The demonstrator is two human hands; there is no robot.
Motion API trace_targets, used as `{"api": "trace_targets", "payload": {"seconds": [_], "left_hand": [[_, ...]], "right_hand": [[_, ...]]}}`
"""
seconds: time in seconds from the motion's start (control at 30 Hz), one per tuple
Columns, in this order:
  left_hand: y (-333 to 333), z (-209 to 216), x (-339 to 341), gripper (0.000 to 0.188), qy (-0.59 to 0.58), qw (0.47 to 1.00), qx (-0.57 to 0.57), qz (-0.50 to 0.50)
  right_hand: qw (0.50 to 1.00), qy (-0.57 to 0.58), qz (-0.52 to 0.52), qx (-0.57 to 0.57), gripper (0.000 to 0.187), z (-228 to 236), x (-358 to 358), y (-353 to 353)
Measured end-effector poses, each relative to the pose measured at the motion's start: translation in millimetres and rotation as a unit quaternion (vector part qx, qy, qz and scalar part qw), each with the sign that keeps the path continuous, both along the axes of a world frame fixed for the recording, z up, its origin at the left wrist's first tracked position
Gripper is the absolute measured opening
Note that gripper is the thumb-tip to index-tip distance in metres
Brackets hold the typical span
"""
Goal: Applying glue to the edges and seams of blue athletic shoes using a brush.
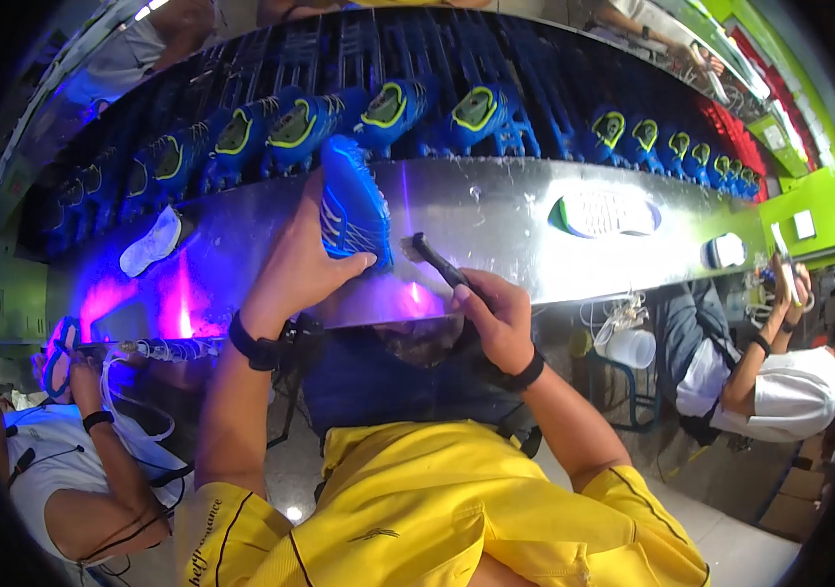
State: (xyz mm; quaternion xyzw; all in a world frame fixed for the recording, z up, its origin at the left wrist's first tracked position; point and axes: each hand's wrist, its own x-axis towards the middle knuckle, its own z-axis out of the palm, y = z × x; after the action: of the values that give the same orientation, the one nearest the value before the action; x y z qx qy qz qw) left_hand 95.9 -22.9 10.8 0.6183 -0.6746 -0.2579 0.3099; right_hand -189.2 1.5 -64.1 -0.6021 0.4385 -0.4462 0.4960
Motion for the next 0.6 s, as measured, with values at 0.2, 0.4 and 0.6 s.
{"api": "trace_targets", "payload": {"seconds": [0.2, 0.4, 0.6], "left_hand": [[24.5, -26.7, -5.7, 0.111, 0.323, 0.946, 0.039, -0.002], [51.6, -5.4, -27.7, 0.101, 0.421, 0.903, 0.085, -0.029], [55.1, 13.9, -31.0, 0.099, 0.493, 0.859, 0.134, -0.041]], "right_hand": [[0.998, 0.050, 0.009, 0.035, 0.026, 55.1, -9.5, 1.1], [0.992, 0.109, 0.011, -0.069, 0.022, 82.5, -5.6, -7.5], [0.978, 0.163, 0.034, -0.128, 0.019, 87.2, -18.7, 6.5]]}}
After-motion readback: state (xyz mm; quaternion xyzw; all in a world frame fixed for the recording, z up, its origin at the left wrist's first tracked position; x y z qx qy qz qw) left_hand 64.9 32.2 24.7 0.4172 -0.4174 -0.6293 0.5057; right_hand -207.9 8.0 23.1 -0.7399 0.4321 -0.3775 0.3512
